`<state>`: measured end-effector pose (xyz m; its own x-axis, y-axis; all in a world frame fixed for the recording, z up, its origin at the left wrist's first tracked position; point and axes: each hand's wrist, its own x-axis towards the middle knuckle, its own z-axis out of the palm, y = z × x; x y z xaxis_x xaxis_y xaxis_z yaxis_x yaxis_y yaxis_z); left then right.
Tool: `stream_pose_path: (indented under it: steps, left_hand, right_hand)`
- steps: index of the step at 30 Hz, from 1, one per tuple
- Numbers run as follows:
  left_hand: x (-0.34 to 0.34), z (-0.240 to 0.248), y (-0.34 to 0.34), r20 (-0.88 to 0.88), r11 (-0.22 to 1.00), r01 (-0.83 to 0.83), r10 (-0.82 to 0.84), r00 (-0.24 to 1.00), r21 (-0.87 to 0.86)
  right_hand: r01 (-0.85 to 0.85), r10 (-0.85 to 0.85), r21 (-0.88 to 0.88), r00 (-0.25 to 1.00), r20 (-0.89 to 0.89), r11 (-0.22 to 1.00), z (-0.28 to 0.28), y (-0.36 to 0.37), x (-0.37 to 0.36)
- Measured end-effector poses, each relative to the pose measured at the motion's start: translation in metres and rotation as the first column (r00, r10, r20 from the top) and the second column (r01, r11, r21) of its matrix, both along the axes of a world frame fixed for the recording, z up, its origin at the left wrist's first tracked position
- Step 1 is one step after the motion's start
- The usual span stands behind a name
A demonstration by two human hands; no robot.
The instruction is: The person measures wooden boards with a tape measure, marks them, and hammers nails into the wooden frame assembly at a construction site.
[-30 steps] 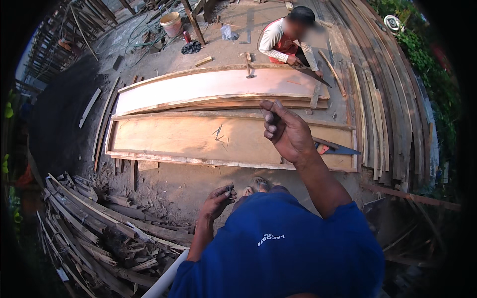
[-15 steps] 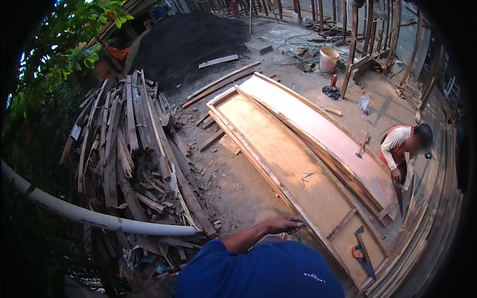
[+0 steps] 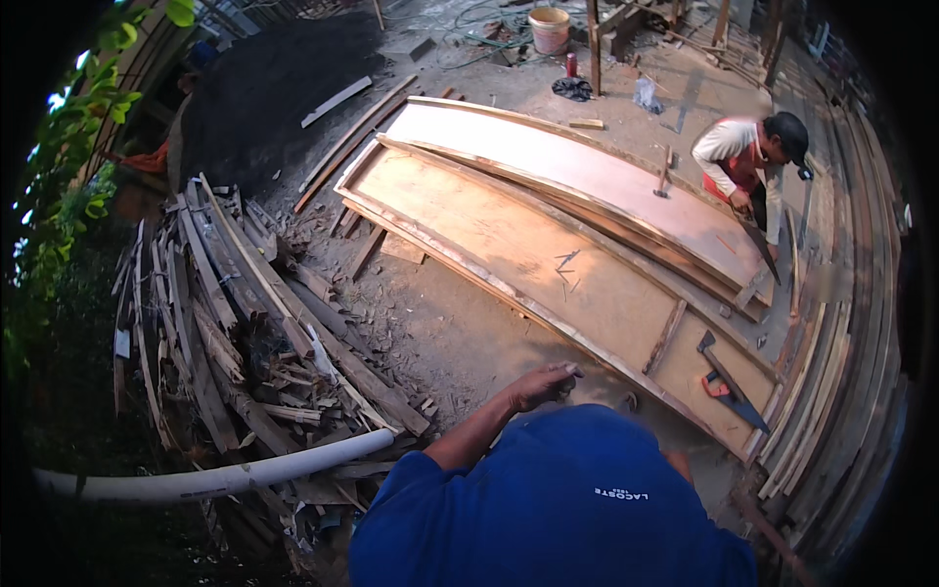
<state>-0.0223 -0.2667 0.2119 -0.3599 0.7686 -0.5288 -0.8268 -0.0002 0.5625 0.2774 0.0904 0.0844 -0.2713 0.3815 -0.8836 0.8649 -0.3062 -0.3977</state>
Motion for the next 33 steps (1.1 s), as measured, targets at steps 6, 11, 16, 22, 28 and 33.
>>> stream_pose_path:
  steps: [6, 11, 16, 22, 28, 33]
  left_hand:
    - [-0.001, -0.004, 0.049, 0.011, 0.983, -0.075, 0.078, 0.997, -0.167]
    - [0.033, -0.026, 0.127, 0.19, 0.979, 0.008, 0.031, 0.981, -0.202]
    - [0.067, -0.054, 0.168, 0.245, 0.928, 0.03, 0.066, 0.967, -0.372]
    - [0.106, -0.085, 0.208, 0.227, 0.808, 0.096, 0.048, 0.973, -0.581]
    - [0.134, -0.117, 0.214, 0.252, 0.689, 0.286, -0.152, 0.956, -0.666]
    - [0.161, -0.144, 0.219, 0.253, 0.652, 0.297, -0.165, 0.953, -0.697]
  right_hand:
    - [0.124, -0.109, 0.139, 0.987, -0.115, 0.982, -0.006, 0.103, -0.046]
    - [-0.366, 0.369, 0.557, 0.923, 0.113, 0.746, -0.089, 0.221, 0.015]
    - [-0.512, 0.459, 0.413, 0.859, 0.228, 0.753, -0.119, 0.272, -0.004]
    - [-0.647, 0.52, 0.373, 0.759, 0.391, 0.665, -0.161, 0.341, -0.043]
    - [-0.811, 0.588, 0.445, 0.583, 0.561, 0.38, -0.237, 0.392, -0.059]
    - [-0.862, 0.567, 0.364, 0.506, 0.65, 0.352, -0.261, 0.398, -0.079]
